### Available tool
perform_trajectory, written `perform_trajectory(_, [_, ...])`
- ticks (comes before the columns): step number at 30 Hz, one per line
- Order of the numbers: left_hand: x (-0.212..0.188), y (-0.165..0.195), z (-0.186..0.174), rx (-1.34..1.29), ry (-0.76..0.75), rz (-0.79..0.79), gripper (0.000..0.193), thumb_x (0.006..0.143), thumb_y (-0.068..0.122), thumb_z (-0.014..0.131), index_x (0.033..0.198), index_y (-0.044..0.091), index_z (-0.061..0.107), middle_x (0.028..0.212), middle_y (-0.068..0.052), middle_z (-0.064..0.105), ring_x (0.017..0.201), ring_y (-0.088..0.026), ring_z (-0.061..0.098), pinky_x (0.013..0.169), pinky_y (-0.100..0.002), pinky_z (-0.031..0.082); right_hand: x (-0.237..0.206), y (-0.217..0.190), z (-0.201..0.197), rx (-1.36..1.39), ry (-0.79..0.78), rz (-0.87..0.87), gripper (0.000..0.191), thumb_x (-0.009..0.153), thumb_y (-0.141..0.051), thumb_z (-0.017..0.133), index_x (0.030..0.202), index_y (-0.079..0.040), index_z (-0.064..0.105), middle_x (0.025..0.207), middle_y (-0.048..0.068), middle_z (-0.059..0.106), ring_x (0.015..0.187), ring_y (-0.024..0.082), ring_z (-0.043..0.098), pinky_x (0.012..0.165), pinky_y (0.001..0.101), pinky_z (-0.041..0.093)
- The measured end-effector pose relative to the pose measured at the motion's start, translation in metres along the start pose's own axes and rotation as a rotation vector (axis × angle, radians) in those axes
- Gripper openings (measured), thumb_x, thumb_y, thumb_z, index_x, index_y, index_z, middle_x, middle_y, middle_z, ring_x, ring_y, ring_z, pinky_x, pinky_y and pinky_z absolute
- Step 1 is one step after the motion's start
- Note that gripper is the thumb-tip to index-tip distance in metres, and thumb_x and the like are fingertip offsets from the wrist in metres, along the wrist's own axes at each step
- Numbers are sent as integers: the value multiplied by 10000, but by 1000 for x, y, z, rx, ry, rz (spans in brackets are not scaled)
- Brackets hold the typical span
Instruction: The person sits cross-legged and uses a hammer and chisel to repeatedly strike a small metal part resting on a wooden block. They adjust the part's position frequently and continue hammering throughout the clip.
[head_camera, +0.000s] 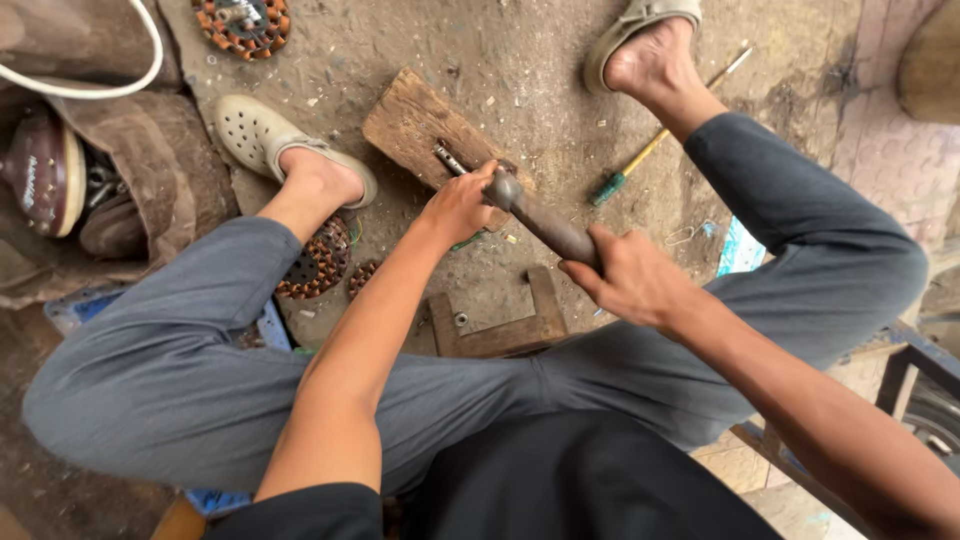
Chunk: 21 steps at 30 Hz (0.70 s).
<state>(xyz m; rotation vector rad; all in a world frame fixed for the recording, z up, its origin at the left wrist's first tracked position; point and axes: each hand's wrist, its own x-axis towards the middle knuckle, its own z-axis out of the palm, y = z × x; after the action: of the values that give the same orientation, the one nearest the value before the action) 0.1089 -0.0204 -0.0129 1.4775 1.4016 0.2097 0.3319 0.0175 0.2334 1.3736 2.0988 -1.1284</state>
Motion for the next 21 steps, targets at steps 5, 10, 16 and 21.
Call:
perform_trajectory(5, [-5, 17, -10, -195, -6, -6, 657, 802, 215, 724, 1404, 66, 506, 1233, -184, 681, 1138, -324, 663, 965, -414, 525, -3, 2, 4, 386, 173, -270, 361, 880, -323, 680, 1022, -9, 573, 613, 188, 659, 549, 365, 703, 525, 448, 535])
perform_trajectory(10, [3, 6, -3, 115, -9, 88, 433, 903, 116, 614, 1327, 29, 609, 1304, -184, 669, 1164, -336, 671, 1030, -415, 529, 6, 11, 4, 33, 117, -41, 364, 927, -379, 721, 985, -36, 617, 657, 230, 655, 639, 417, 685, 616, 482, 539])
perform_trajectory(16, [9, -6, 4, -70, 260, 336, 416, 957, 104, 589, 1365, 22, 619, 1459, -213, 573, 1258, -375, 616, 1060, -430, 510, 14, 13, 13, 119, 183, -383, 266, 925, -359, 647, 1010, -107, 636, 723, 205, 707, 661, 378, 709, 608, 460, 551])
perform_trajectory(21, [3, -3, -4, -40, 366, 402, 529, 852, 224, 666, 1309, -39, 634, 1310, -246, 636, 1108, -446, 666, 958, -564, 477, 10, -12, 5, 83, 53, -120, 389, 879, -333, 719, 1127, -51, 616, 596, 198, 649, 575, 393, 674, 550, 476, 509])
